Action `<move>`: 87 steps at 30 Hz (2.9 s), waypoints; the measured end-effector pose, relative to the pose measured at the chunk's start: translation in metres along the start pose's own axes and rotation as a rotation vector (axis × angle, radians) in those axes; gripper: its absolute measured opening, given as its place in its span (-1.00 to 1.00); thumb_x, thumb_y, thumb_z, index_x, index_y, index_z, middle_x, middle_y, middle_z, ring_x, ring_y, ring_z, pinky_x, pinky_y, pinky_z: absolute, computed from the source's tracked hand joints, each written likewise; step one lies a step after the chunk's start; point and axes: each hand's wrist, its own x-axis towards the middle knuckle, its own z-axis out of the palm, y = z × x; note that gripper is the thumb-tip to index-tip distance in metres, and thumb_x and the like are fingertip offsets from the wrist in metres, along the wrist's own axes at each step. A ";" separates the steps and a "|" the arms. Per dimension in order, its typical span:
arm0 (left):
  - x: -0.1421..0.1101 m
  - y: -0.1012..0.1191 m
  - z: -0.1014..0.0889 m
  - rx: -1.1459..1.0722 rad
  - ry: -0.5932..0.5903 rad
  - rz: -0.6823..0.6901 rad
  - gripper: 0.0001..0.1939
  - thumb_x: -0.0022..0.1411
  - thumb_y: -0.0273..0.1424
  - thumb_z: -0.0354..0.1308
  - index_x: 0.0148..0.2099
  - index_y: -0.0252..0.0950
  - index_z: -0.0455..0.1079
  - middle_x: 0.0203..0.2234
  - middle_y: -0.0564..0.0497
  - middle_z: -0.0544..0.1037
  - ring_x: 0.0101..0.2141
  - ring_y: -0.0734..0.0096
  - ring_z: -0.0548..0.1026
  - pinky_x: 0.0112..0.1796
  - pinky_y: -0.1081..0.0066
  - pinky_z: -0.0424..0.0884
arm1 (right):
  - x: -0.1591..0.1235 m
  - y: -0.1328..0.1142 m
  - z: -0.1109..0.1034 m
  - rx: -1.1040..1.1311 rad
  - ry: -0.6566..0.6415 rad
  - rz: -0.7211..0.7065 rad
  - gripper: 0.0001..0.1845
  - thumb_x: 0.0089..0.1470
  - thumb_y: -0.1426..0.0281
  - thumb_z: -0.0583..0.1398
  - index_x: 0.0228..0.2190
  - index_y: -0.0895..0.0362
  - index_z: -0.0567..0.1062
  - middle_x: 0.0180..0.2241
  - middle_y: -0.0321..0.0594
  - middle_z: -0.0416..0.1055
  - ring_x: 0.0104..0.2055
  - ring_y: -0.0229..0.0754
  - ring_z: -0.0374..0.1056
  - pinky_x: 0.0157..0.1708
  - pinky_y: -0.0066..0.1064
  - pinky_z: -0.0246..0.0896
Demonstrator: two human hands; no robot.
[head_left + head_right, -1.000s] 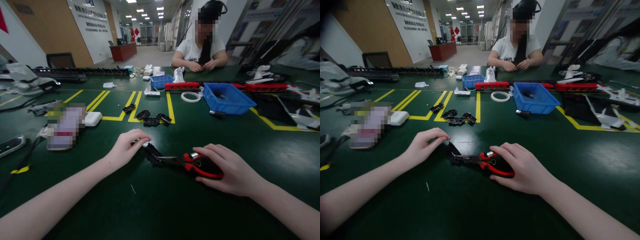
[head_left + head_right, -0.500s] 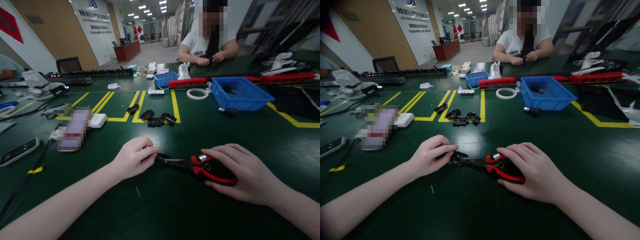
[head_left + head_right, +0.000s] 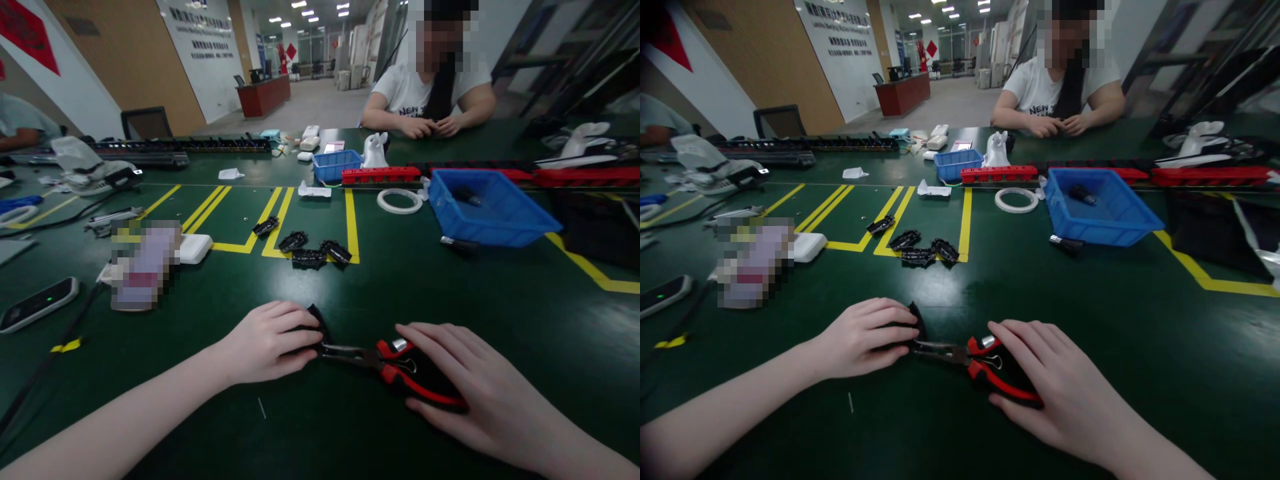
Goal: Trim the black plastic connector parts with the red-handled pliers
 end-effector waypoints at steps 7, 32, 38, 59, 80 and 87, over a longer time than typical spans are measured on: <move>0.003 0.001 -0.001 -0.076 -0.063 -0.065 -0.77 0.40 -0.33 0.13 0.06 -0.24 0.42 0.01 -0.03 0.51 0.01 0.29 0.46 0.03 0.25 0.40 | 0.002 0.001 -0.005 -0.070 -0.020 -0.048 -0.31 0.18 0.17 0.16 0.25 0.19 0.23 0.06 0.04 0.42 0.00 0.03 0.41 -0.11 -0.20 0.43; 0.006 0.001 -0.008 -0.193 -0.197 -0.009 -0.74 0.40 -0.44 0.09 0.11 -0.25 0.33 0.15 -0.05 0.42 0.32 0.14 0.14 0.32 -0.03 0.01 | 0.003 0.000 0.002 -0.074 0.105 -0.024 -0.45 0.14 0.27 0.19 0.13 0.18 0.30 -0.04 0.04 0.45 -0.07 0.08 0.42 -0.16 -0.12 0.41; 0.010 0.004 -0.001 -0.262 -0.145 -0.018 -0.72 0.29 -0.24 0.25 -0.07 -0.29 0.36 0.01 -0.13 0.44 0.24 0.05 0.25 0.19 0.11 0.29 | 0.007 -0.002 0.001 -0.098 0.105 -0.057 -0.52 0.14 0.27 0.18 0.07 0.20 0.36 -0.10 0.03 0.47 -0.14 0.03 0.45 -0.22 -0.18 0.44; 0.009 0.002 0.001 -0.427 -0.081 -0.071 -0.39 0.15 -0.29 0.36 0.17 -0.27 0.21 0.16 -0.22 0.33 0.13 0.07 0.37 0.07 0.11 0.40 | 0.010 -0.009 0.001 -0.156 0.132 -0.134 -0.26 0.16 0.35 0.21 0.31 0.09 0.12 0.05 0.01 0.40 -0.05 0.02 0.43 -0.17 -0.14 0.45; 0.037 -0.013 0.008 -0.207 -0.174 0.059 -0.21 0.21 -0.21 0.25 0.36 -0.41 0.07 0.16 -0.24 0.31 0.10 0.03 0.33 0.07 0.10 0.35 | 0.007 -0.007 0.002 -0.139 0.143 0.100 -0.26 0.17 0.39 0.17 0.31 -0.16 0.09 -0.03 -0.05 0.42 -0.09 0.18 0.41 -0.13 0.09 0.36; 0.036 -0.012 0.009 -0.188 -0.174 0.053 -0.23 0.24 -0.17 0.23 0.37 -0.32 0.06 0.16 -0.22 0.32 0.10 0.03 0.33 0.07 0.10 0.34 | 0.007 -0.003 0.006 -0.062 0.134 -0.006 -0.38 0.15 0.32 0.19 0.23 -0.01 0.24 0.10 -0.05 0.39 -0.03 0.10 0.43 -0.18 -0.04 0.45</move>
